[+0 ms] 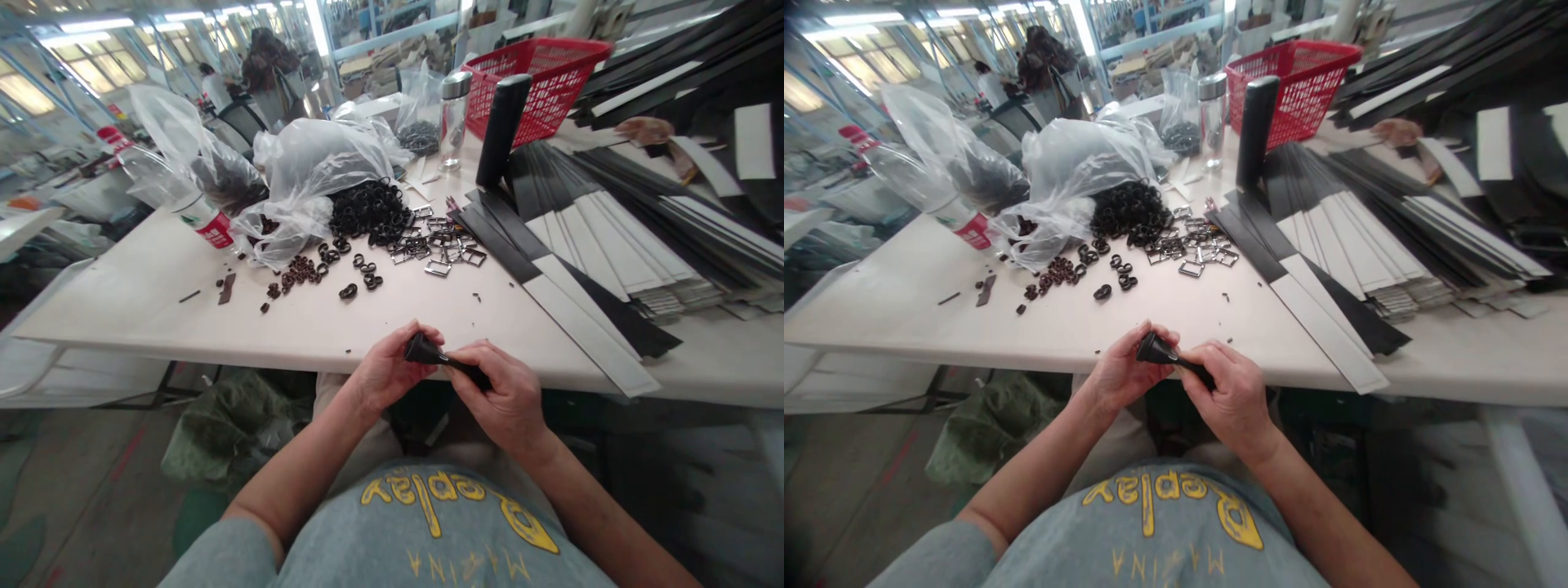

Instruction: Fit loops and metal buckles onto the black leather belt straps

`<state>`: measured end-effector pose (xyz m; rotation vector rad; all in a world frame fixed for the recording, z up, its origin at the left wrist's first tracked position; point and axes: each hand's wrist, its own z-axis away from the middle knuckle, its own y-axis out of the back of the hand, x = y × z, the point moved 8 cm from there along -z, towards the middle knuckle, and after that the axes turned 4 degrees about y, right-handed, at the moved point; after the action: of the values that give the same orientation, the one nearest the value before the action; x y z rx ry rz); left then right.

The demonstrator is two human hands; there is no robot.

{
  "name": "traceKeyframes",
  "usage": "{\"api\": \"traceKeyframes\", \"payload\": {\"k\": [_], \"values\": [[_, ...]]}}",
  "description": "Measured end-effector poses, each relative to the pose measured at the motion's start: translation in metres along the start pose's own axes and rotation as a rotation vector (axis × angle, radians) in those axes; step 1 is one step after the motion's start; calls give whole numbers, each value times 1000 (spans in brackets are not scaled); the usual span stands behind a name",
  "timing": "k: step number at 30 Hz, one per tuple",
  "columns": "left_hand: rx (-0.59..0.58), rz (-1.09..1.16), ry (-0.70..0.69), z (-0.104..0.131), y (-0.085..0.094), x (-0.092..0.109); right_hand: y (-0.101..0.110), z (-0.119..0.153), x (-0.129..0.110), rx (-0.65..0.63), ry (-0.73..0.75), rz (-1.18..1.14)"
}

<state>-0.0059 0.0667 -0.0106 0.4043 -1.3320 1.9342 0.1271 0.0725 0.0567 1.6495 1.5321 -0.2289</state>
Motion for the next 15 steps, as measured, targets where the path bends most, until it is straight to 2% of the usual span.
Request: {"api": "traceKeyframes", "payload": {"k": [3,8,15], "values": [[17,44,-92,0,-7,-4,0,1,1,18,-16,28],[-35,-47,-246,6,-19,-7,-2,3,4,43,-65,43],[-94,-21,-229,9,-31,-30,-7,8,0,48,-1,153]]}}
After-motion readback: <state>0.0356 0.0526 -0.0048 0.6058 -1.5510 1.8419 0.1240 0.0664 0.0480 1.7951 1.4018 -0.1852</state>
